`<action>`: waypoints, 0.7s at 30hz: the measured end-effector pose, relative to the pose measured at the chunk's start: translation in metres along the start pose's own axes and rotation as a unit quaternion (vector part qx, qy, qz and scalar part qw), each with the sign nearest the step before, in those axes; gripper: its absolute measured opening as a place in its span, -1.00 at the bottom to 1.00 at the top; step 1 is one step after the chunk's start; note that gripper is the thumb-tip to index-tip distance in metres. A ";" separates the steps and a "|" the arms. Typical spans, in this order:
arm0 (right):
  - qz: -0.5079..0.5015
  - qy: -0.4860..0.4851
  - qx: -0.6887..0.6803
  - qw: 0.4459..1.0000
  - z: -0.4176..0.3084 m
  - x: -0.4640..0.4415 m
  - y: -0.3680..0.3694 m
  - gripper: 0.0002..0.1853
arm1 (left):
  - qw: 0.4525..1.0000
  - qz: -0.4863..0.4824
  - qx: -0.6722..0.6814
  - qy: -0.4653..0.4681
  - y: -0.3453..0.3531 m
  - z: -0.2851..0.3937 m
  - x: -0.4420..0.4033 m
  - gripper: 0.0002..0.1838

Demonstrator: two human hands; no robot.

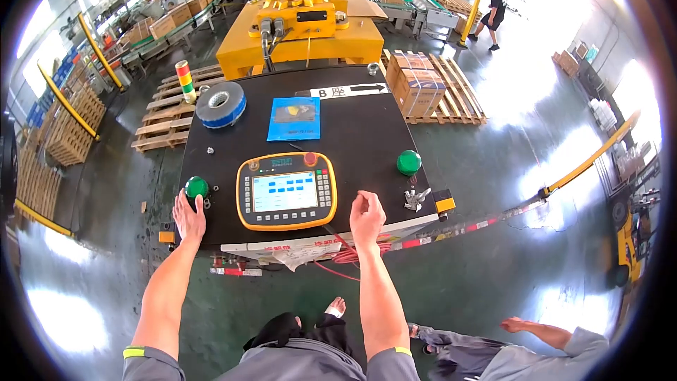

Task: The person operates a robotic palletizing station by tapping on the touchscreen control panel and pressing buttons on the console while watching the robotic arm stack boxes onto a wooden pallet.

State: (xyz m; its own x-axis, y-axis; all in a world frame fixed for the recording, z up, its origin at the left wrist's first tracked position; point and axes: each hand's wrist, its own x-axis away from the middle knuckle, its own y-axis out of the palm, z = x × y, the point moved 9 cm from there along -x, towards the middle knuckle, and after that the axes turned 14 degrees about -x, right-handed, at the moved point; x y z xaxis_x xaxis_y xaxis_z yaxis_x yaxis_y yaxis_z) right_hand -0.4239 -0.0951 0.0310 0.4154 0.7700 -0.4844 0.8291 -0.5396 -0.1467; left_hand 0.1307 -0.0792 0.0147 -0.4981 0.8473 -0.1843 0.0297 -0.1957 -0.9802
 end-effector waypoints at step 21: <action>-0.040 -0.044 0.140 0.988 -0.004 0.004 0.016 -0.90 | 0.998 0.016 0.062 -0.003 -0.008 -0.003 0.004 -0.14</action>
State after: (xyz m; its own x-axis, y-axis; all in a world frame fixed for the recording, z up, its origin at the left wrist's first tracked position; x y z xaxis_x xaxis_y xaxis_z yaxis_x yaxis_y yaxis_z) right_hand -0.4076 -0.0996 0.0302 0.3074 0.7881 -0.5333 0.7166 -0.5605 -0.4152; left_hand 0.1310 -0.0728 0.0214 -0.5034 0.8368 -0.2152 -0.0608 -0.2827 -0.9573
